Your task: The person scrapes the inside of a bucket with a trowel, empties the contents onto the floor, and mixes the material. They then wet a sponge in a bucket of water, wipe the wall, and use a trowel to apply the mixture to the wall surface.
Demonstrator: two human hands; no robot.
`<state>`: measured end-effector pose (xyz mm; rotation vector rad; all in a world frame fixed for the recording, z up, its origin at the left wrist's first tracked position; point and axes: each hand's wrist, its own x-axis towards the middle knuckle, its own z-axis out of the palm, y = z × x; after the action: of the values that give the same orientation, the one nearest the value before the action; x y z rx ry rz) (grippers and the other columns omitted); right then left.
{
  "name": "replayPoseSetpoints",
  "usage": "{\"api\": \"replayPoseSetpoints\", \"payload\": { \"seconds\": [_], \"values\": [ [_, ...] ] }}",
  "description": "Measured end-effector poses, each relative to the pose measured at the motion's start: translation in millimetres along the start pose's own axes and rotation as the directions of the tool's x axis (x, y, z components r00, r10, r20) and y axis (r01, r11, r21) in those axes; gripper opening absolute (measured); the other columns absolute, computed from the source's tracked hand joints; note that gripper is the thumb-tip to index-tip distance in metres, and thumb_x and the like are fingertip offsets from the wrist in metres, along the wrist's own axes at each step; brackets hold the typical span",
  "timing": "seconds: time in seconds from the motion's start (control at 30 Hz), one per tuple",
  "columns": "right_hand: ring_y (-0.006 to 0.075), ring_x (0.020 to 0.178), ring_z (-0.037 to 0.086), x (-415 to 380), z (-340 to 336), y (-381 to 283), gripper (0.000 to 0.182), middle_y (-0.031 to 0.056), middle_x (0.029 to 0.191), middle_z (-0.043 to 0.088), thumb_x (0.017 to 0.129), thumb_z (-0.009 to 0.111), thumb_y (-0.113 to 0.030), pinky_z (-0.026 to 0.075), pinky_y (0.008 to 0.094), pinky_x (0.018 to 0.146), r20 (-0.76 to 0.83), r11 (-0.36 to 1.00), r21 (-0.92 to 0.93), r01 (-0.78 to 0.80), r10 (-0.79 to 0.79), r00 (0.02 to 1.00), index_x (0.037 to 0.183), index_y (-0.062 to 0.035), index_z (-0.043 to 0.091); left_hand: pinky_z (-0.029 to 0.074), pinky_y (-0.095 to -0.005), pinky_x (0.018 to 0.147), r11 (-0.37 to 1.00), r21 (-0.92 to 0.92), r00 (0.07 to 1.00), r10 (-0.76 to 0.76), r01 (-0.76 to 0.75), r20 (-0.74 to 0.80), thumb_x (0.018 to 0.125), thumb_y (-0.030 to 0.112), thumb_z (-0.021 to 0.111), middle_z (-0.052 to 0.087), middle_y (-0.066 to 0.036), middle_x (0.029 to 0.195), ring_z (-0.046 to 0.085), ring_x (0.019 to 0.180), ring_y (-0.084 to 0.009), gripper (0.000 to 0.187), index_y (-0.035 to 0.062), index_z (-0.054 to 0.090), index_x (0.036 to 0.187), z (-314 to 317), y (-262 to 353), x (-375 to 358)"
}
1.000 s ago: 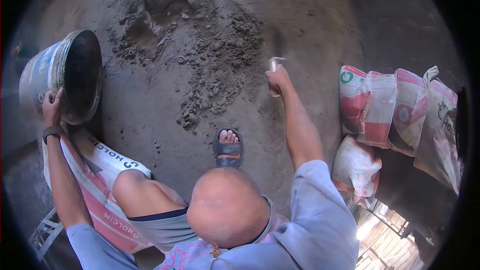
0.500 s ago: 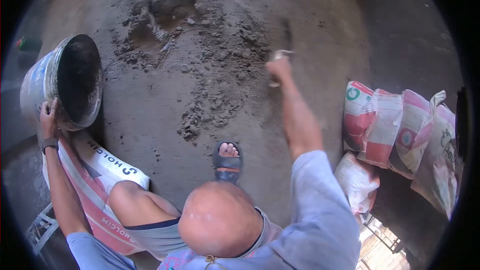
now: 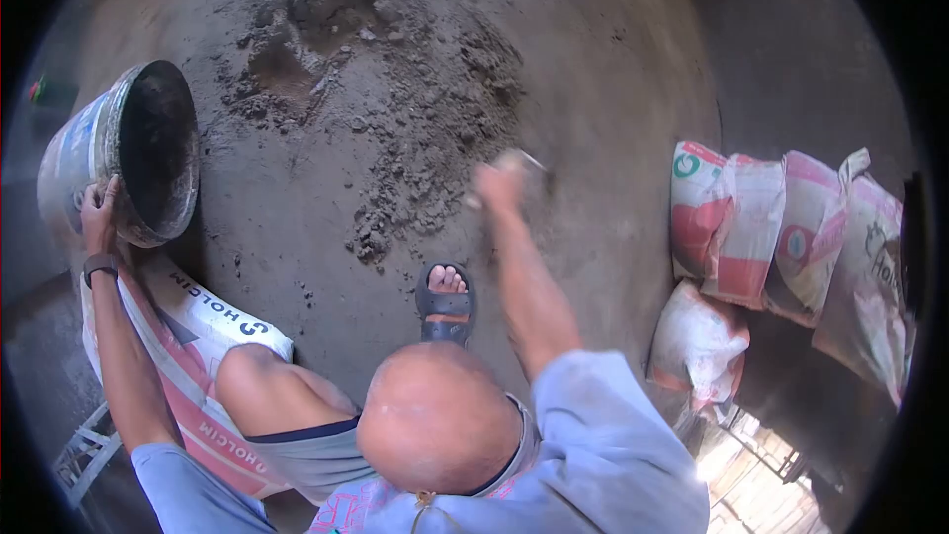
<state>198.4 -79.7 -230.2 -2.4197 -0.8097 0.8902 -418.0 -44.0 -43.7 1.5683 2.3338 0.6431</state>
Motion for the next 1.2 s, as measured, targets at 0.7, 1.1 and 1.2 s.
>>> {"api": "replayPoseSetpoints", "payload": {
  "seconds": [0.7,1.1,1.2],
  "values": [
    [0.0256,0.072,0.062,-108.5,74.2,-81.4,0.026,0.0196,0.091,0.056,0.075,0.051,-0.002,0.053,0.0346,0.062,0.226,0.601,0.692,-0.401,0.347,0.910,0.097,0.0094,0.042,0.040,-0.0291,0.065,0.999,0.035,0.998,0.010,-0.008,-0.063,0.079,0.041,0.063,0.055,-0.003,0.071,0.049,0.068,-0.0128,0.039,0.0038,0.057,0.087,12.2,31.6,-25.8],
    [0.0120,0.052,0.052,-67.6,-16.9,-103.1,0.026,0.0079,0.069,0.049,0.082,0.054,-0.020,0.044,0.0289,0.039,0.454,0.890,0.451,0.067,-0.293,0.842,0.094,-0.0026,0.038,0.039,-0.0298,0.062,1.000,0.015,0.993,-0.006,0.008,-0.115,0.078,0.041,0.065,0.053,-0.004,0.067,0.047,0.063,-0.0137,0.042,0.0004,0.057,0.084,8.3,27.1,-25.8],
    [0.0233,0.061,0.060,-63.5,-33.5,-72.9,0.029,0.0157,0.075,0.056,0.082,0.053,-0.023,0.048,0.0375,0.050,0.319,0.920,0.385,0.069,-0.203,0.926,0.095,-0.0009,0.038,0.039,-0.0287,0.061,0.999,-0.031,0.996,-0.023,0.020,-0.089,0.078,0.040,0.065,0.052,-0.003,0.068,0.046,0.063,-0.0126,0.040,0.0013,0.056,0.083,10.1,24.6,-24.0]
  ]
}}
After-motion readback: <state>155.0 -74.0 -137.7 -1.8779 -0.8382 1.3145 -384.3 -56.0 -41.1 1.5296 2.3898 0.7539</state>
